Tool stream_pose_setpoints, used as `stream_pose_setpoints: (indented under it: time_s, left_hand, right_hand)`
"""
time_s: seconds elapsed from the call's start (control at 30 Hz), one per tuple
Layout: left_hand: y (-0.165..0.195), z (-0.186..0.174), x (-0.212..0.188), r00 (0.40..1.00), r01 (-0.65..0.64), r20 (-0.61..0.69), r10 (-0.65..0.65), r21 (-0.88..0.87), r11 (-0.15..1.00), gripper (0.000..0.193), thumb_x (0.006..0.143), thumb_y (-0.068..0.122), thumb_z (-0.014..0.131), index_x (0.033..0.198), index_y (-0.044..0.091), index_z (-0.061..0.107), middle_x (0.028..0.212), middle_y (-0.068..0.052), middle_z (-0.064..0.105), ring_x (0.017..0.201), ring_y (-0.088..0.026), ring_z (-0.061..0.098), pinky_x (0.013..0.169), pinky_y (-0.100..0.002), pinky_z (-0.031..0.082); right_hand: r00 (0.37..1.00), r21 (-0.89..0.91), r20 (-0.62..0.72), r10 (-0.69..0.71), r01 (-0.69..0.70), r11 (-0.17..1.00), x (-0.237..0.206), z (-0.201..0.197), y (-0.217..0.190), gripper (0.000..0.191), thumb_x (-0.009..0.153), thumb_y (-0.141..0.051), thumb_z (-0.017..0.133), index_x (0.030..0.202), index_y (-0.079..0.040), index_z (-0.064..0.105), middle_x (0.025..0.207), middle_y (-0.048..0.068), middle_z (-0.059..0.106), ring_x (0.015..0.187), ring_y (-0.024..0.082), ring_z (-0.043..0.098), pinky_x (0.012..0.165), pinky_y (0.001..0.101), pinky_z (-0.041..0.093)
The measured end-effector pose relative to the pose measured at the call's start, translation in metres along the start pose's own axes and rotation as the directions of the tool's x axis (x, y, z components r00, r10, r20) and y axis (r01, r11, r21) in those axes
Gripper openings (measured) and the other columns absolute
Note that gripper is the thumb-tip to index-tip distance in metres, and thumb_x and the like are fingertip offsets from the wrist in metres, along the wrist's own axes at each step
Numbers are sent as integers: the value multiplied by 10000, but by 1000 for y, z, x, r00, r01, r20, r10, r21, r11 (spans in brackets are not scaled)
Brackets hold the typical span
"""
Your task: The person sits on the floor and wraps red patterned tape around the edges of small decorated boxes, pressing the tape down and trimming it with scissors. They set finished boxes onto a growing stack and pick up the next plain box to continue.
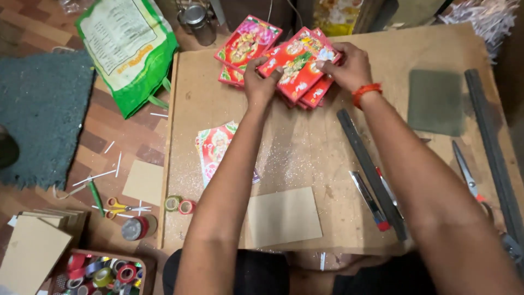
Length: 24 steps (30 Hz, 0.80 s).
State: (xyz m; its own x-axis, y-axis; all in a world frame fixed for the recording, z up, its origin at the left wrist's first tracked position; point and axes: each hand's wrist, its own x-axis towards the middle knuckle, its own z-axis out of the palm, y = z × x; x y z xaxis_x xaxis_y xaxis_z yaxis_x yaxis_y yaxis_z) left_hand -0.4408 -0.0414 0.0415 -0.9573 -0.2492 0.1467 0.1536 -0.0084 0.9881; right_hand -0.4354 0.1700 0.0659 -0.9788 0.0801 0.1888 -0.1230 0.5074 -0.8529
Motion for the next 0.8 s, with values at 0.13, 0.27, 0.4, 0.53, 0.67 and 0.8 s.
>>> stream_pose_setpoints:
  time_s: [0.13,0.27,0.4,0.53,0.67,0.8]
  left_hand:
    - [-25,-28,-42,993,117,6,-118,-154,981,485,781,-51,818,1202,-37,576,1215,-173,652,1071,-214,676,897,-339,598]
    - [-31,-54,-104,955,295,92,-281,-242,924,494,836,-75,751,1283,-35,544,1286,-170,646,1117,-212,674,939,-333,579]
    - [-26,-82,-152,902,399,266,-339,-220,890,548,854,-57,718,1351,11,499,1245,-152,668,1113,-187,677,939,-324,580]
    - [-16,-105,-187,874,333,414,-252,-135,933,435,915,-11,700,1332,-28,578,1227,-121,699,1097,-158,672,949,-317,569]
    - [-2,-118,-212,835,259,513,-200,-46,965,375,954,20,674,1323,-1,609,1209,-95,705,1098,-130,655,957,-292,555]
    - [7,-116,-225,791,197,604,-103,-91,976,294,988,28,657,1278,4,611,1245,-64,683,1154,-126,640,987,-285,547]
  right_hand:
    - [954,66,-30,-298,300,952,-40,0,22,319,883,-128,857,1123,21,710,1165,139,675,1036,225,693,903,341,584]
    - [988,423,-132,81,-18,906,-82,9,44,310,906,-94,797,1180,-16,673,1130,108,691,1004,183,708,850,299,594]
    - [936,489,44,350,-326,809,-99,-1,56,558,831,-146,777,1317,-113,503,1044,57,684,880,148,701,678,297,582]
    - [928,216,292,231,-300,929,-117,-8,66,537,795,-188,852,1244,28,652,1044,78,701,911,170,682,747,330,586]
    - [935,106,336,111,-155,982,-152,-10,75,657,739,-221,916,1285,3,626,1017,64,676,957,156,646,846,328,562]
    - [890,220,437,132,-248,944,-172,-23,65,663,717,-196,903,1279,-31,593,1035,58,665,964,152,645,847,337,554]
